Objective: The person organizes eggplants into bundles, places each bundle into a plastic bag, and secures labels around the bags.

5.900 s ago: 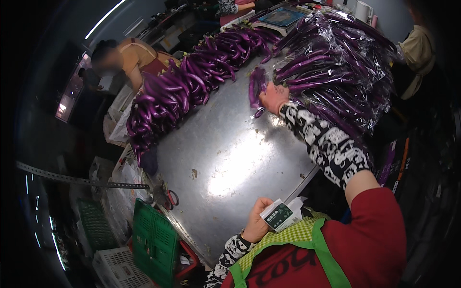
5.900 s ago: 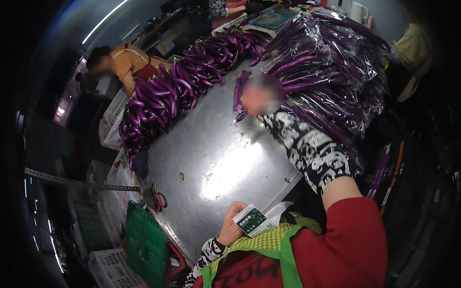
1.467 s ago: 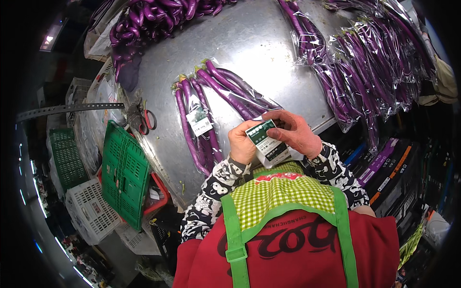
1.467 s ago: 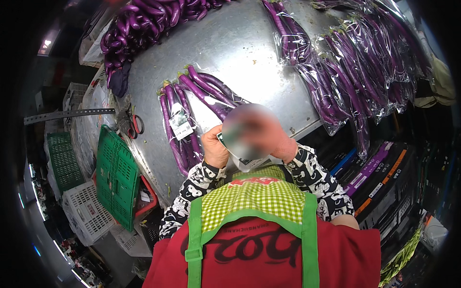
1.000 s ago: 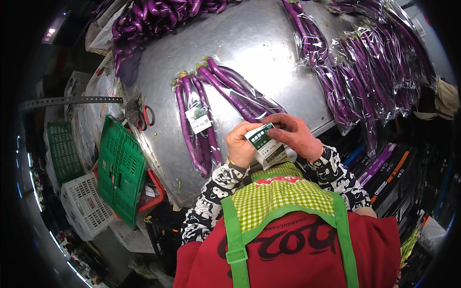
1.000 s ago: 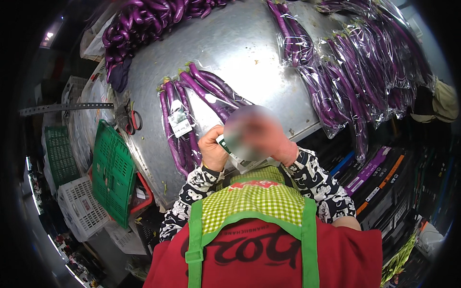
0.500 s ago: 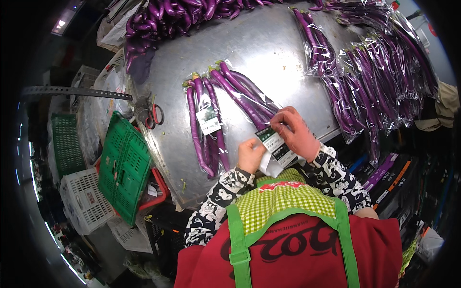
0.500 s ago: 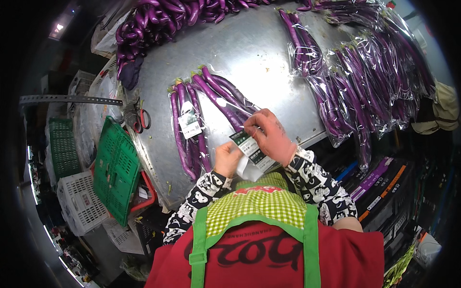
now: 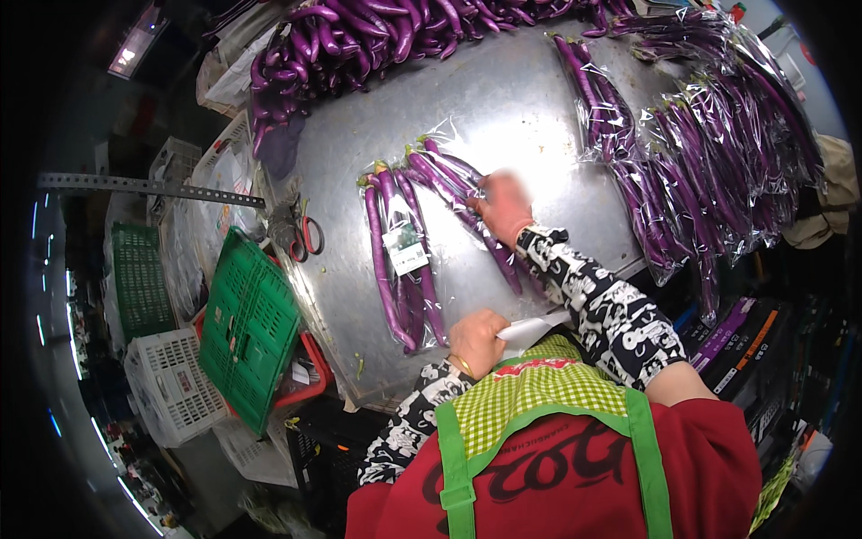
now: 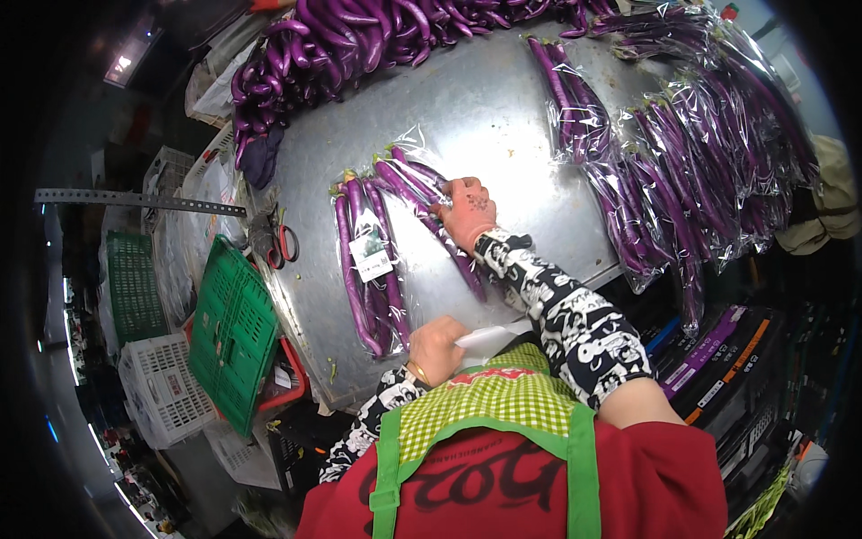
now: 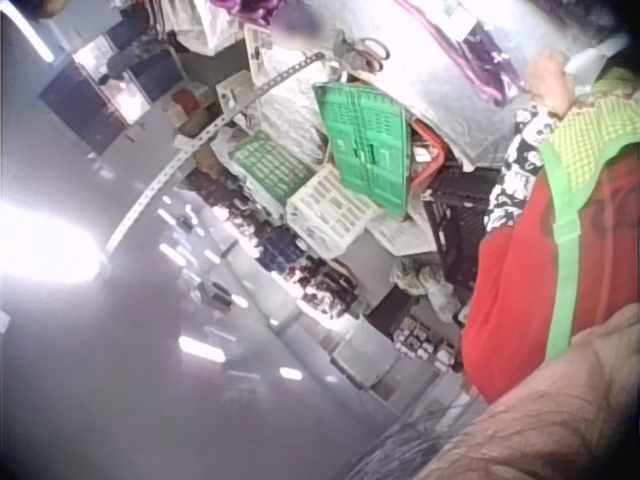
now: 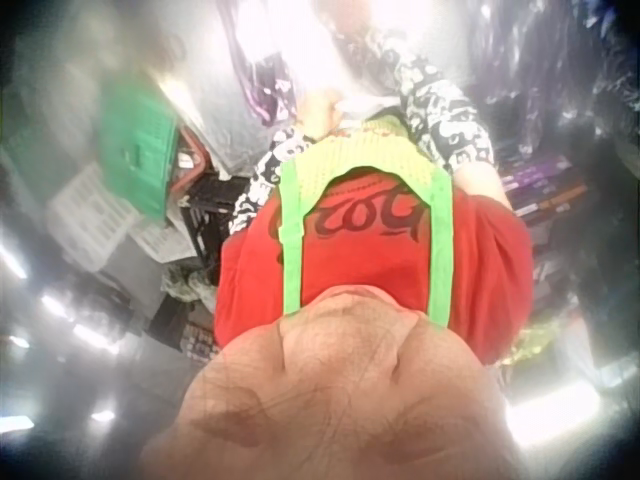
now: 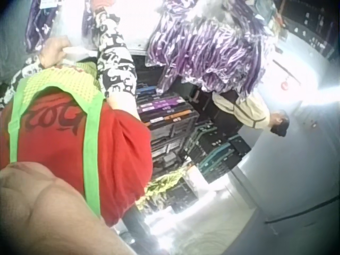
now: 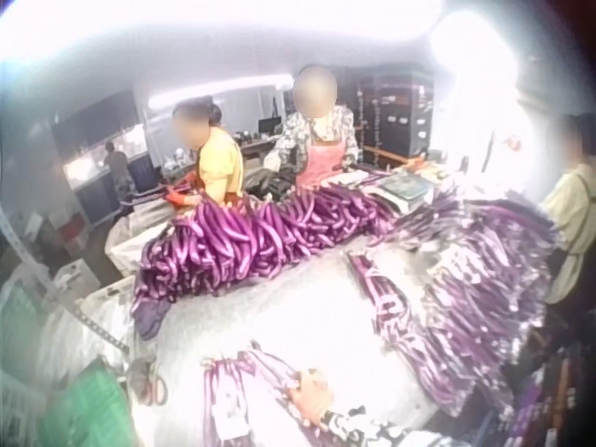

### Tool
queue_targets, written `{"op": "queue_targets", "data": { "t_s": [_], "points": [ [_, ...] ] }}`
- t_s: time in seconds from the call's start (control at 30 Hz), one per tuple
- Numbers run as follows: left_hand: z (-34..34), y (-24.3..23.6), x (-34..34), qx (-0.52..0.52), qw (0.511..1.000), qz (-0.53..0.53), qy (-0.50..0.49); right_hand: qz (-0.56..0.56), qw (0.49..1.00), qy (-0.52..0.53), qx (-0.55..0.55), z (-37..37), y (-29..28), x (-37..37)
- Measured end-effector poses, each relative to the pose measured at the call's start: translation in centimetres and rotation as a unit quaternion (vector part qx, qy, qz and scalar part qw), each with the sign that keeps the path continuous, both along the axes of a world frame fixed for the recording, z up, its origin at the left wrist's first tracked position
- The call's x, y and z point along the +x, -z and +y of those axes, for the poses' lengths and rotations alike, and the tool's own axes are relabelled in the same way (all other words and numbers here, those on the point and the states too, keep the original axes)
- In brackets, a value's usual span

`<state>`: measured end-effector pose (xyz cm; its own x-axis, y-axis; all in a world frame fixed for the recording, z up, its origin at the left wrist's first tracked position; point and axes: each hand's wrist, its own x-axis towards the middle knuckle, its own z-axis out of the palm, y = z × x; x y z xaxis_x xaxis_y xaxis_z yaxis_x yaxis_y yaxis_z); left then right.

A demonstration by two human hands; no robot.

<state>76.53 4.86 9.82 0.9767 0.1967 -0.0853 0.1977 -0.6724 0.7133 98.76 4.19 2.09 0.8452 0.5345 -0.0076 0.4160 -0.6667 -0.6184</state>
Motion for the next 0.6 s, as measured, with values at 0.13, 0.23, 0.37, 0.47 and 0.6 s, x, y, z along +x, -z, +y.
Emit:
{"op": "queue_targets", "data": {
  "t_s": [0.13, 0.23, 0.37, 0.47, 0.6],
  "points": [
    [-1.0, -0.1, 1.4, -0.122, 0.975, -0.111, 0.152, 0.096, 0.991, 0.091, -0.037, 3.0, -1.8, -2.2],
    [-2.2, 0.4, 2.4, -0.226, 0.947, -0.127, 0.192, 0.210, 0.975, 0.066, 0.014, 5.0, -2.3, -2.9],
    [-1.0, 3.0, 4.3, -0.106, 0.964, -0.184, 0.159, 0.202, 0.975, 0.014, 0.096, 3.0, -3.0, -0.1],
    [1.5, 6.1, 5.7, -0.012, 0.977, -0.202, 0.073, -0.159, 0.962, 0.122, 0.185, -3.0, -1.2, 9.0],
    [4.8, 8.0, 3.5, 0.036, 0.990, -0.131, 0.025, -0.201, 0.925, 0.273, -0.169, -11.6, -6.8, 17.8]
  ]
}}
